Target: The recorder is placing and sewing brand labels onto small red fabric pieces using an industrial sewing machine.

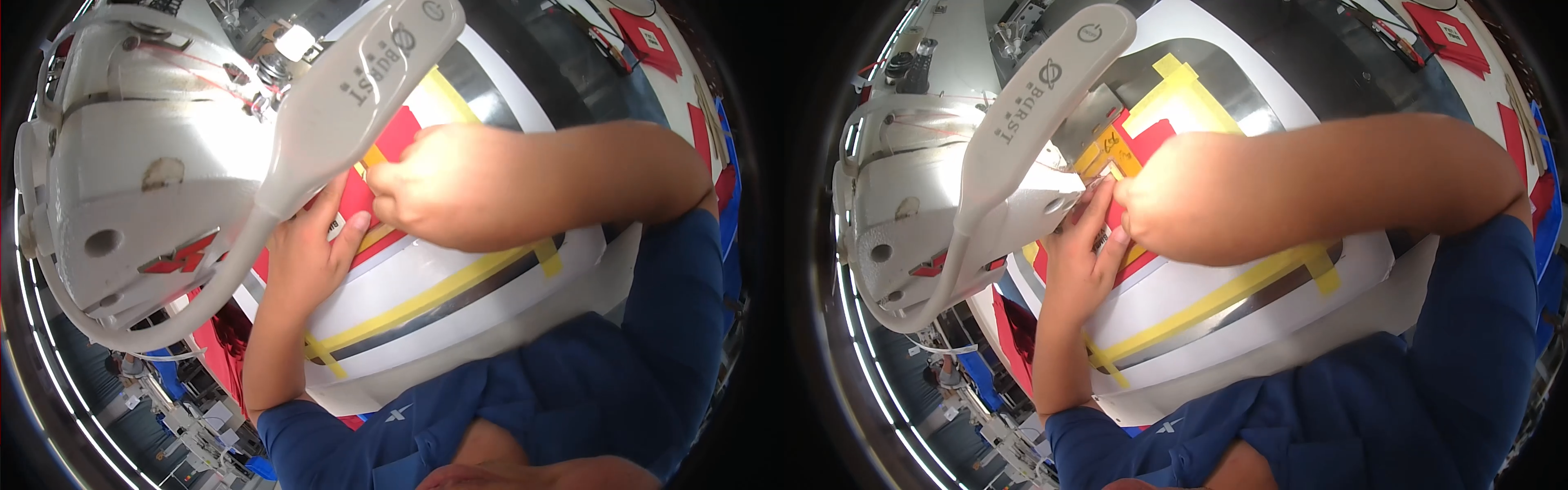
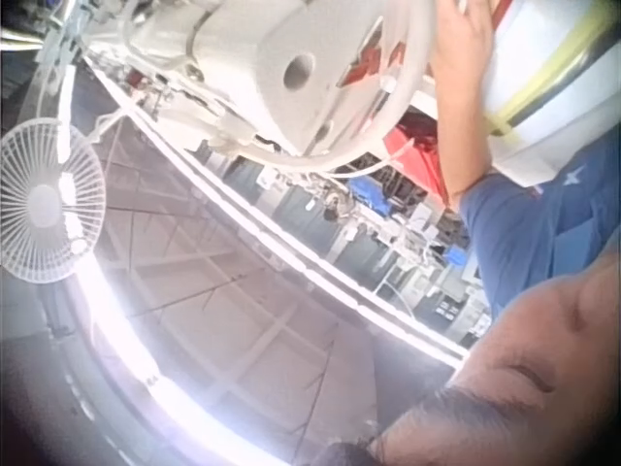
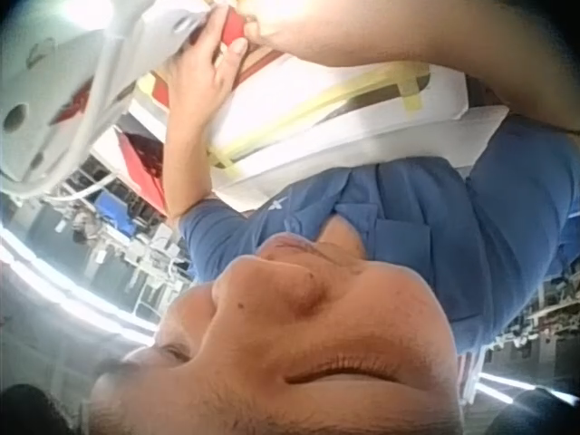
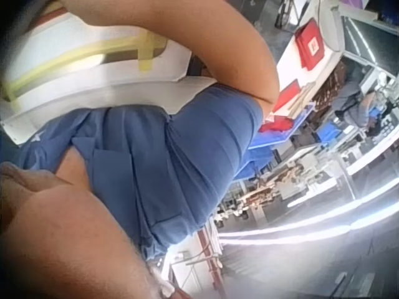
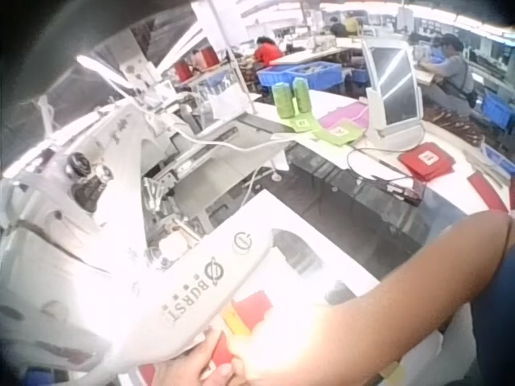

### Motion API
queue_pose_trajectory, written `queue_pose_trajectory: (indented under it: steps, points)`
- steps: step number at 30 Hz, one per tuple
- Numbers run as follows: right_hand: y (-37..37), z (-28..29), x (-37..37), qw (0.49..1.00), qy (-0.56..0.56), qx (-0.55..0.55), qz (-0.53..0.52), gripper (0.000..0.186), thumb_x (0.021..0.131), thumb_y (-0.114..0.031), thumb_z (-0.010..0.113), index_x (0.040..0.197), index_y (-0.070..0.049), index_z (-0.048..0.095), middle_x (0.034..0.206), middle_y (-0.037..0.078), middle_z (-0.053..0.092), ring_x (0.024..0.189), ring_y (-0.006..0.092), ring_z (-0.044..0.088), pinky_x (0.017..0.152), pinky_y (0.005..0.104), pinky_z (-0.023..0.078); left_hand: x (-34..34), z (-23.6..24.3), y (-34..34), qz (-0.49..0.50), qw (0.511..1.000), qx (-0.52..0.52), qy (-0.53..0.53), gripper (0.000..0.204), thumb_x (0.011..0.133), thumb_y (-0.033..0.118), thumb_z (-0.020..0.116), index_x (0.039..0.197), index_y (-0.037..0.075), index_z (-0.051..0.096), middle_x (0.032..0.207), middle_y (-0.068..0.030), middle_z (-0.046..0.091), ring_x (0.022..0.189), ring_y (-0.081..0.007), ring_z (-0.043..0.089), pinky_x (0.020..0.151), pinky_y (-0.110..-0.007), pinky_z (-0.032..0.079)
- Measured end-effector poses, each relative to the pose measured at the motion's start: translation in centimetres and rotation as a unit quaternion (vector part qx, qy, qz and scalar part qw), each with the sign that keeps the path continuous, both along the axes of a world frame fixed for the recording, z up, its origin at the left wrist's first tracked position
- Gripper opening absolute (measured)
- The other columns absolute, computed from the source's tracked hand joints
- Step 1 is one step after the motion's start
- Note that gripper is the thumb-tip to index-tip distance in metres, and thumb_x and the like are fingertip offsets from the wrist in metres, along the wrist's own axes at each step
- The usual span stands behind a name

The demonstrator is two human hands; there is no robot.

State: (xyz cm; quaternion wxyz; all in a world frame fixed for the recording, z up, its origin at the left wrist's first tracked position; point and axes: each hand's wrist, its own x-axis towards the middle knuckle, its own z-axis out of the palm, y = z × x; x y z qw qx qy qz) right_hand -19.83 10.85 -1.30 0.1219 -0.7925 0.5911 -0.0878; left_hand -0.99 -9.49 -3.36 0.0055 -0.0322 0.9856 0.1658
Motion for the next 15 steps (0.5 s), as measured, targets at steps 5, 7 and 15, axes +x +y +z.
queue_pose_trajectory:
  steps: [5, 7, 15]
  points:
    - [-0.5, 2.2, -1.2, 0.995, -0.033, 0.081, -0.056, 0.025, 0.089, -0.005, 0.065, 0.112, -0.002, 0.076, 0.12, 0.007, 0.067, 0.101, 0.0245, 0.073, 0.087, 0.0392, 0.06, -0.1, -0.3, 0.5, 0.014, 0.999, -0.008, 0.048, 0.057, 0.094, 0.026, 0.078, 0.148, 0.01, 0.067, 0.143, -0.0191, 0.066, 0.132, -0.0413, 0.059, 0.113, -0.053, 0.042]
    - [-0.8, 1.2, -1.0, 0.993, -0.034, 0.103, -0.053, 0.026, 0.088, -0.004, 0.065, 0.111, -0.001, 0.077, 0.121, 0.007, 0.068, 0.099, 0.0254, 0.074, 0.086, 0.0393, 0.061, -0.1, -0.2, 0.6, 0.008, 0.998, -0.037, 0.053, 0.056, 0.095, 0.027, 0.077, 0.147, 0.011, 0.067, 0.143, -0.0185, 0.066, 0.133, -0.0409, 0.058, 0.114, -0.053, 0.041]
    - [0.0, 2.7, 0.9, 0.989, -0.013, 0.138, 0.046, 0.022, 0.083, -0.009, 0.071, 0.096, 0.007, 0.079, 0.117, 0.018, 0.073, 0.071, 0.0297, 0.075, 0.064, 0.0408, 0.061, -0.1, -0.1, 0.7, 0.004, 0.996, -0.076, 0.056, 0.055, 0.095, 0.03, 0.077, 0.147, 0.011, 0.067, 0.144, -0.0193, 0.064, 0.134, -0.0405, 0.057, 0.114, -0.055, 0.039]
